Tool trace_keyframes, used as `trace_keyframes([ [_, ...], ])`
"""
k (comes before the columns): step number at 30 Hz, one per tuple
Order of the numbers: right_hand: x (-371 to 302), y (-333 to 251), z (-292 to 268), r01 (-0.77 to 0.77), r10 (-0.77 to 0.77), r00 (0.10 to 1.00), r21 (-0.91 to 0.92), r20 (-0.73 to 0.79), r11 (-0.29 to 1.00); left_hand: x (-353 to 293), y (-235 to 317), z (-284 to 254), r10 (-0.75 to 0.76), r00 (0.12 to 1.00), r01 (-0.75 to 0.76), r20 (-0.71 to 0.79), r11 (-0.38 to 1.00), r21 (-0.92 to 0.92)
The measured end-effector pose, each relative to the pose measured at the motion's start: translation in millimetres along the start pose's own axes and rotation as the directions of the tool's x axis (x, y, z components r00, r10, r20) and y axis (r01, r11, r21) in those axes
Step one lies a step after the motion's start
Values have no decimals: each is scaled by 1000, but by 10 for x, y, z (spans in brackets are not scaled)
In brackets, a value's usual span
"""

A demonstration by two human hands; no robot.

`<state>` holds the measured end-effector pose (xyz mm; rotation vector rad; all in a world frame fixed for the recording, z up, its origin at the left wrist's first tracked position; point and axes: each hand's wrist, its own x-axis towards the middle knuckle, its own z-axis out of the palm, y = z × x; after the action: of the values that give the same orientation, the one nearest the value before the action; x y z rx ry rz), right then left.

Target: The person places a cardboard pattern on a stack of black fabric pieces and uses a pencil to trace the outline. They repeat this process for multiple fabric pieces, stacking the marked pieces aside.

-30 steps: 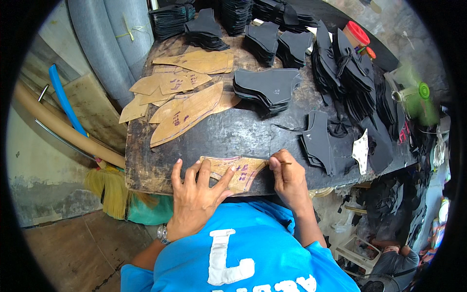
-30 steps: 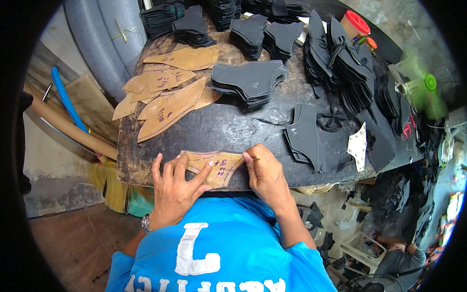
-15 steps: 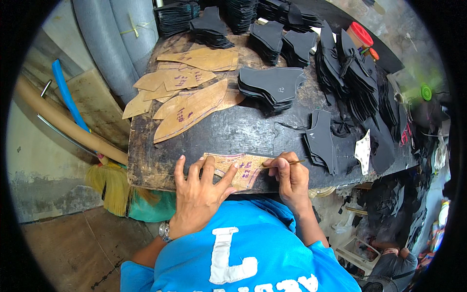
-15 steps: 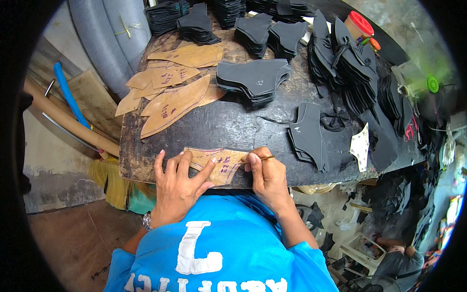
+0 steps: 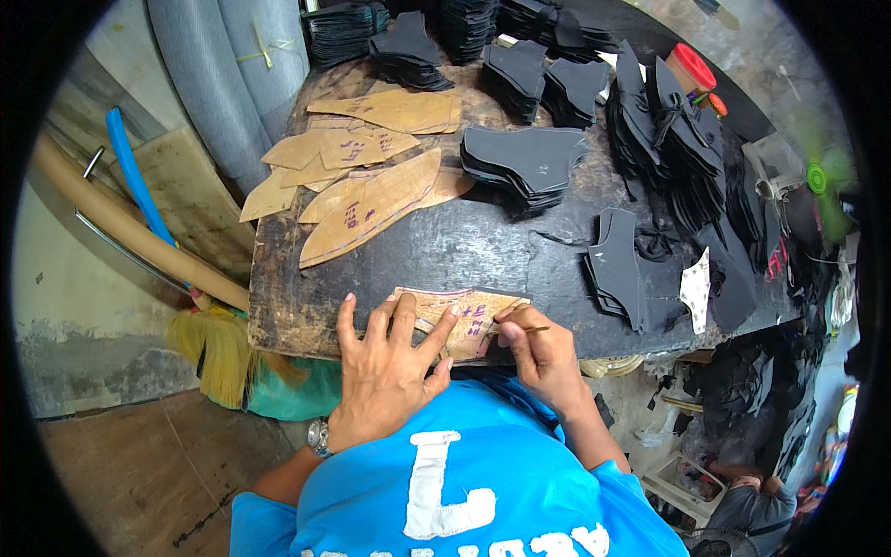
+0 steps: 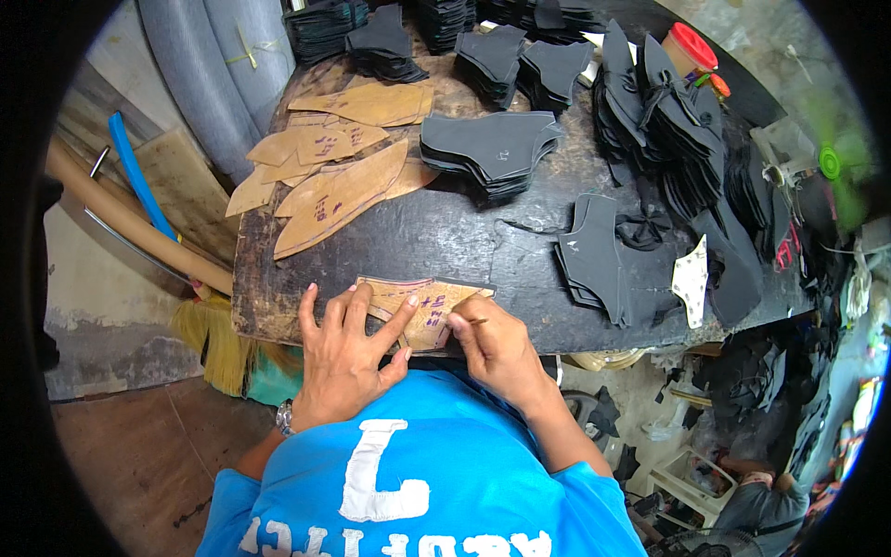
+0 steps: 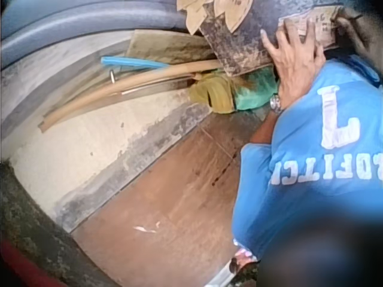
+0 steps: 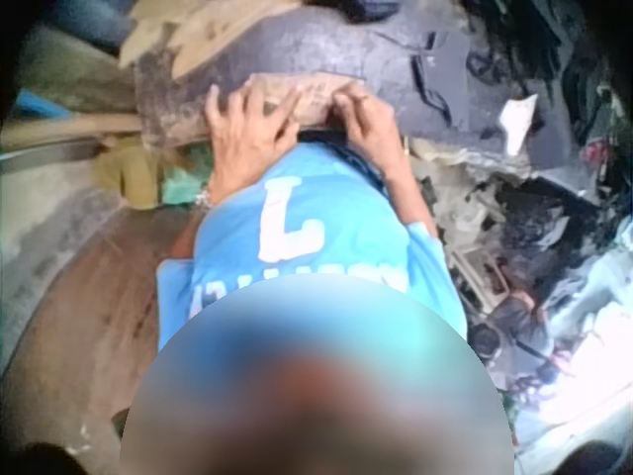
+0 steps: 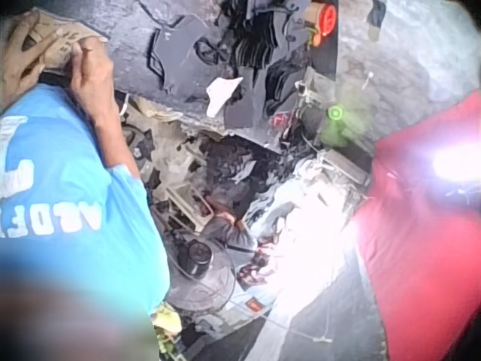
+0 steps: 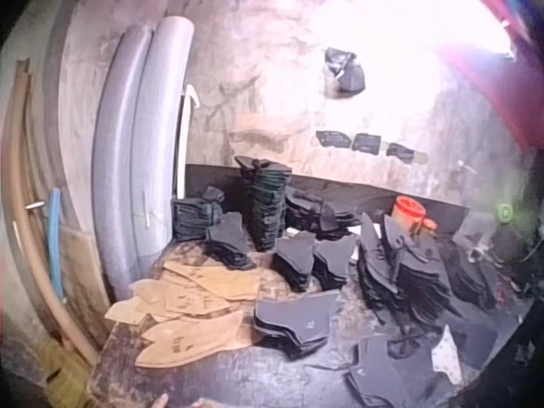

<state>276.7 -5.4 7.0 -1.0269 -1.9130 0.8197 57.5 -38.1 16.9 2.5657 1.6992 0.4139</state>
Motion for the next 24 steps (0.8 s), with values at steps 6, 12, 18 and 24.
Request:
trace_keyframes([
  [6, -53, -1, 44, 55, -54, 997, -9, 62, 998, -23, 5, -6, -21, 1000, 21, 6, 1000, -18],
  [12, -68, -87, 47, -126, 122, 990, 69, 65, 990, -27, -27, 25, -25, 999, 23, -25, 998, -64],
  [18, 37, -60, 231, 128, -135, 982, 59, 136, 990, -59, -61, 62, -48, 998, 44, -36, 993, -109],
  [24, 123, -27, 183, -82, 83, 997, 129, 4, 988, -68, -57, 64, -51, 997, 45, -51, 993, -111],
])
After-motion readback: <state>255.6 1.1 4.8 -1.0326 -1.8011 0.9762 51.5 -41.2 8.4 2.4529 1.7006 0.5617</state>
